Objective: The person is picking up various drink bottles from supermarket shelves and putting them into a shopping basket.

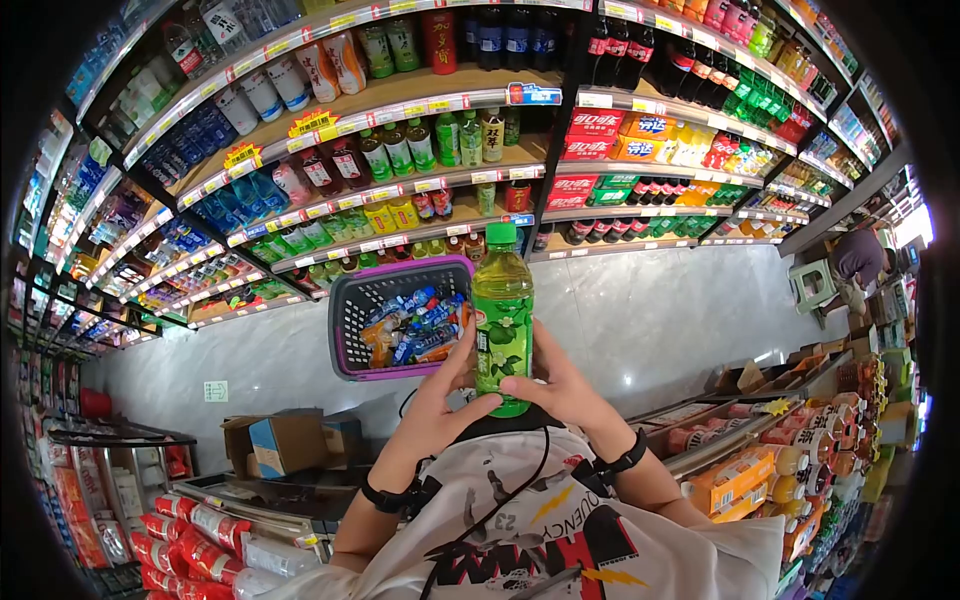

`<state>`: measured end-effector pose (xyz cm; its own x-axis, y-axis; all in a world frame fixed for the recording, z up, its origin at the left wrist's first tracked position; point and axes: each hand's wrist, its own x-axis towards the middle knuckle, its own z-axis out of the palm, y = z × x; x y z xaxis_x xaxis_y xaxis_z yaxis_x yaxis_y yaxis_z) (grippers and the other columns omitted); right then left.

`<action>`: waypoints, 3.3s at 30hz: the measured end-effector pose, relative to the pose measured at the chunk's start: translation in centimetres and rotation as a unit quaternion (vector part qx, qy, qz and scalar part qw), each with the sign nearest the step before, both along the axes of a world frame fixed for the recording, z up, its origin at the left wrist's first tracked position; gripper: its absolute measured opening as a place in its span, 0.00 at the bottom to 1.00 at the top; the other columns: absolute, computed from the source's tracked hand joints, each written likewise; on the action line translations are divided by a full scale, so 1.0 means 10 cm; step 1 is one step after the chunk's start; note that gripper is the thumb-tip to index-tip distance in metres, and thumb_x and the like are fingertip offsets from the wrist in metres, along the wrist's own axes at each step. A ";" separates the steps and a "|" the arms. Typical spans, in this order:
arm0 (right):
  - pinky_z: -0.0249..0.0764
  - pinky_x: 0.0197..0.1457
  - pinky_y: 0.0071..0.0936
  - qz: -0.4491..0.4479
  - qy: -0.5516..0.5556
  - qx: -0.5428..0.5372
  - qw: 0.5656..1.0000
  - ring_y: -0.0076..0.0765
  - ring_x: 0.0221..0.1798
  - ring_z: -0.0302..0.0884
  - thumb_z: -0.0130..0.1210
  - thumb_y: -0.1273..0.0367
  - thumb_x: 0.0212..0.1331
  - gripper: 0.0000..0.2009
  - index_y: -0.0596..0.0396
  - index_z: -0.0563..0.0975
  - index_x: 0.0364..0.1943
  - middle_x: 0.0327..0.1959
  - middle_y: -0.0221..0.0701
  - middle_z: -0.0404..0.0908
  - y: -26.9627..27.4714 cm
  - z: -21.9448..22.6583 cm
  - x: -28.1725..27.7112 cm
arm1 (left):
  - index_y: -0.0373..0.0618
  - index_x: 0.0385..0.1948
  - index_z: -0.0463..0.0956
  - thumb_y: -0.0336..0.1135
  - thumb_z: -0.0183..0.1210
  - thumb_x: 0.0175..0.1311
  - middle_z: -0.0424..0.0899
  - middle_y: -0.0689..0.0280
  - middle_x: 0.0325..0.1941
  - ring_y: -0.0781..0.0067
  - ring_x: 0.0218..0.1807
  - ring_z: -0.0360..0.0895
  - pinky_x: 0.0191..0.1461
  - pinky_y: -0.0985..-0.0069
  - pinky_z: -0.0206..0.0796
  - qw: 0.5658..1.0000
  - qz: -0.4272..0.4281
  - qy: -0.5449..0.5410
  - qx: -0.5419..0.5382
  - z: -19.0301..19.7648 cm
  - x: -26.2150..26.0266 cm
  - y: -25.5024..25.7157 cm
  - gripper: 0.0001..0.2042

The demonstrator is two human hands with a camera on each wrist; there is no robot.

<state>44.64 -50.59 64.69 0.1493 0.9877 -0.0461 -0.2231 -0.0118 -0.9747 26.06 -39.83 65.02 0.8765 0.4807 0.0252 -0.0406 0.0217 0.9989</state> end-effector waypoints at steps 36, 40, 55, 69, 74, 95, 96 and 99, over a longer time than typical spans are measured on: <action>0.84 0.53 0.44 0.024 0.241 0.010 0.970 0.45 0.49 0.85 0.68 0.46 0.57 0.42 0.63 0.66 0.65 0.50 0.44 0.82 -0.28 -0.18 0.18 | 0.47 0.71 0.68 0.33 0.72 0.57 0.69 0.56 0.72 0.55 0.69 0.71 0.70 0.67 0.63 0.979 -0.088 -0.011 0.185 0.06 0.02 0.03 0.37; 0.83 0.54 0.42 0.027 0.258 0.016 0.966 0.44 0.50 0.85 0.66 0.47 0.59 0.41 0.63 0.65 0.66 0.51 0.44 0.82 -0.29 -0.19 0.17 | 0.47 0.71 0.68 0.33 0.71 0.56 0.69 0.56 0.72 0.55 0.69 0.71 0.70 0.66 0.64 0.980 -0.092 -0.010 0.175 0.08 0.01 0.01 0.37; 0.81 0.56 0.41 0.008 0.209 0.005 0.978 0.46 0.51 0.83 0.67 0.47 0.57 0.42 0.63 0.64 0.67 0.54 0.48 0.78 -0.30 -0.11 0.10 | 0.48 0.76 0.57 0.32 0.68 0.61 0.70 0.60 0.73 0.61 0.69 0.72 0.71 0.63 0.61 0.993 0.001 0.016 0.121 -0.03 -0.02 0.07 0.40; 0.67 0.70 0.47 0.117 0.150 0.047 0.981 0.49 0.69 0.71 0.62 0.43 0.59 0.49 0.65 0.58 0.74 0.71 0.49 0.66 -0.25 0.24 0.04 | 0.44 0.75 0.54 0.61 0.62 0.64 0.67 0.56 0.73 0.56 0.72 0.68 0.72 0.52 0.63 0.921 0.036 -0.167 -0.350 -0.15 0.02 0.03 0.44; 0.75 0.63 0.42 0.198 0.137 0.072 0.968 0.48 0.63 0.77 0.66 0.56 0.61 0.32 0.61 0.73 0.66 0.66 0.46 0.74 -0.24 0.31 0.19 | 0.40 0.58 0.71 0.46 0.60 0.70 0.80 0.57 0.52 0.61 0.51 0.83 0.50 0.62 0.80 0.912 0.167 -0.150 -0.342 -0.27 -0.02 0.05 0.22; 0.78 0.57 0.33 0.145 -0.140 -0.009 0.979 0.34 0.52 0.82 0.67 0.73 0.59 0.25 0.55 0.76 0.63 0.52 0.34 0.85 -0.09 0.25 0.10 | 0.36 0.60 0.69 0.37 0.67 0.58 0.81 0.52 0.50 0.56 0.50 0.85 0.56 0.63 0.79 0.900 0.065 -0.152 -0.403 -0.14 -0.16 0.04 0.29; 0.78 0.57 0.33 0.145 -0.154 -0.008 0.977 0.33 0.52 0.82 0.67 0.73 0.59 0.25 0.56 0.76 0.62 0.52 0.34 0.85 -0.10 0.24 0.10 | 0.36 0.59 0.70 0.36 0.68 0.58 0.82 0.52 0.49 0.56 0.50 0.85 0.56 0.63 0.79 0.904 0.061 -0.147 -0.396 -0.15 -0.15 0.04 0.28; 0.79 0.56 0.32 0.138 -0.165 -0.004 0.977 0.33 0.51 0.82 0.68 0.72 0.59 0.25 0.56 0.76 0.62 0.51 0.35 0.85 -0.11 0.22 0.13 | 0.36 0.57 0.72 0.34 0.68 0.57 0.83 0.52 0.48 0.57 0.50 0.85 0.56 0.63 0.79 0.909 0.060 -0.140 -0.389 -0.09 -0.10 0.04 0.26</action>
<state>45.94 -51.69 66.91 -0.1152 0.9921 -0.0488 0.1155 -0.0354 -0.9927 25.06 -39.39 64.09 0.8287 0.5396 -0.1489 -0.3389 0.6953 0.6338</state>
